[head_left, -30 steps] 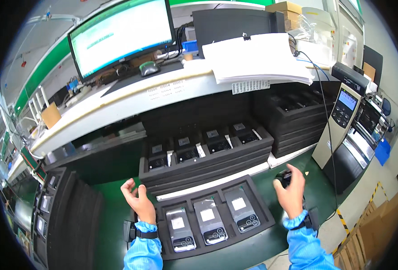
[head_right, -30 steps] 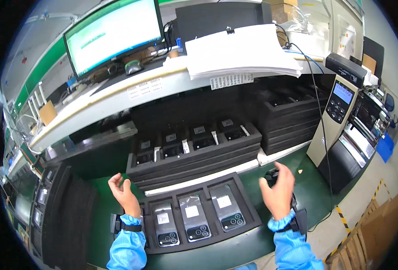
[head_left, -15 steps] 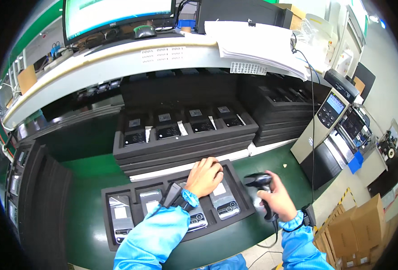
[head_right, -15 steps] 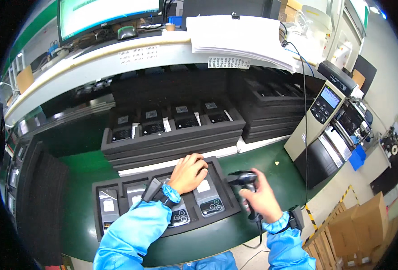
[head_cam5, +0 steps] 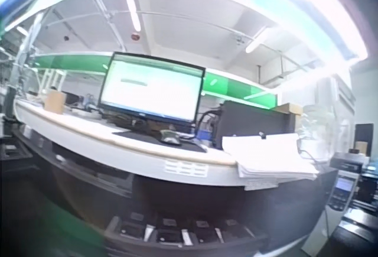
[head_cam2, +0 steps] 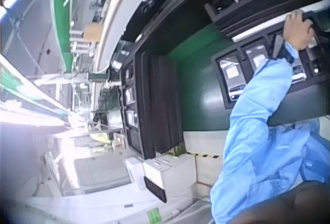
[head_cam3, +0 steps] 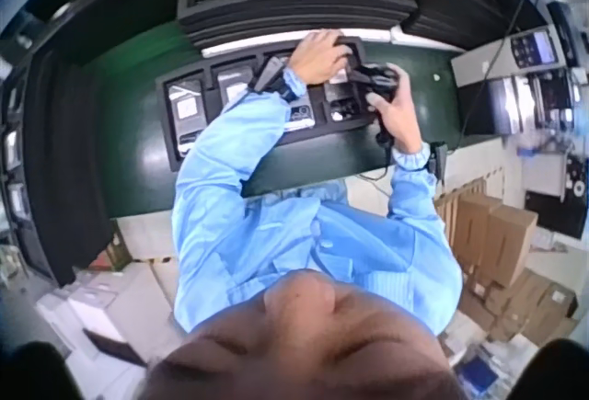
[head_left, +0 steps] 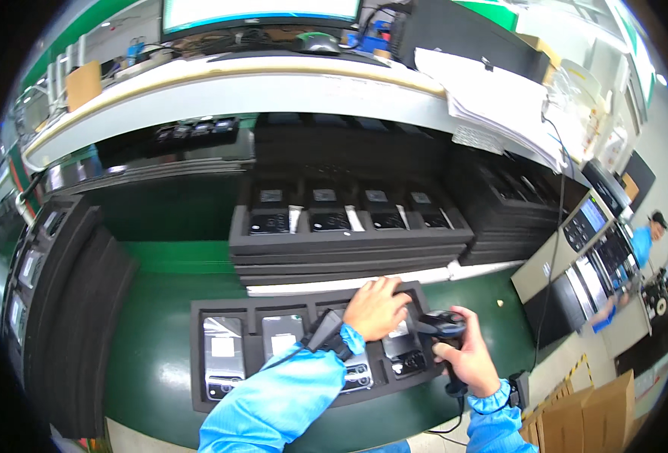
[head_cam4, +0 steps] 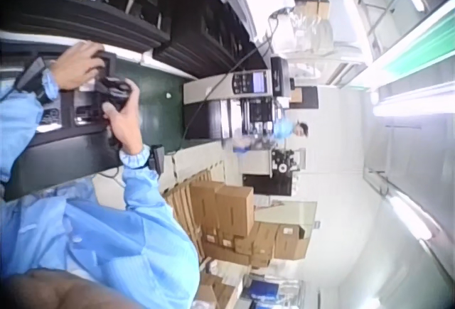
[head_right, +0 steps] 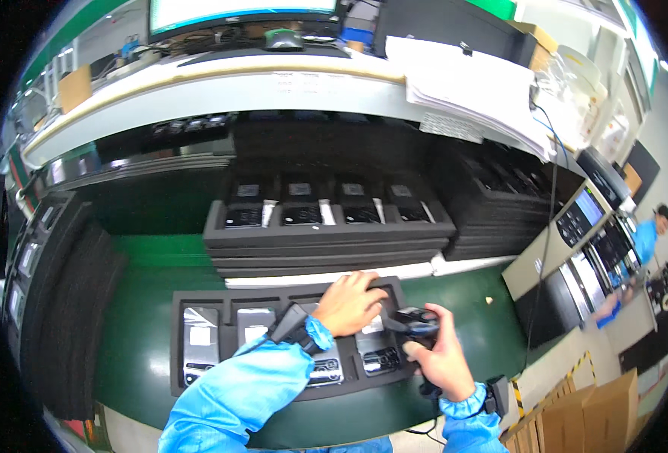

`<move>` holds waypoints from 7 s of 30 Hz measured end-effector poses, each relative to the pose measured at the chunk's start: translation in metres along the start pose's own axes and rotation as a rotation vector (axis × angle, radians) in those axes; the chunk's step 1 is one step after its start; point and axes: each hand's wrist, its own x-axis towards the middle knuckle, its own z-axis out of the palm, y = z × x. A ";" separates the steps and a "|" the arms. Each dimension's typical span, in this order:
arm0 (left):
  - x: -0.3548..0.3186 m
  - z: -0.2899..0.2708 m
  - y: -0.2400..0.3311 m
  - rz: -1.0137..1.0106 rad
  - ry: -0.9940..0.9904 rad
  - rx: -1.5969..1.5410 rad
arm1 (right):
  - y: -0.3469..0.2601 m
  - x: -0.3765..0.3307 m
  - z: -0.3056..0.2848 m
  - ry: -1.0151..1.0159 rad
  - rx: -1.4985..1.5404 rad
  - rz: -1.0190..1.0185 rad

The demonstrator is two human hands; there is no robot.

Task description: Scanning barcodes on electronic devices and organizing them into trays within a manufacturing environment.

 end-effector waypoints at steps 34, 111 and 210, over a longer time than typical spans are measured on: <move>0.011 0.015 0.011 -0.102 0.200 -0.347 | 0.081 0.091 -0.070 0.444 -0.553 -0.190; 0.012 -0.016 0.015 -0.163 0.016 -0.328 | 0.094 0.125 -0.330 0.956 0.661 -0.445; -0.062 -0.082 -0.027 -0.215 0.099 -0.337 | 0.084 0.057 -0.036 0.509 -0.489 0.027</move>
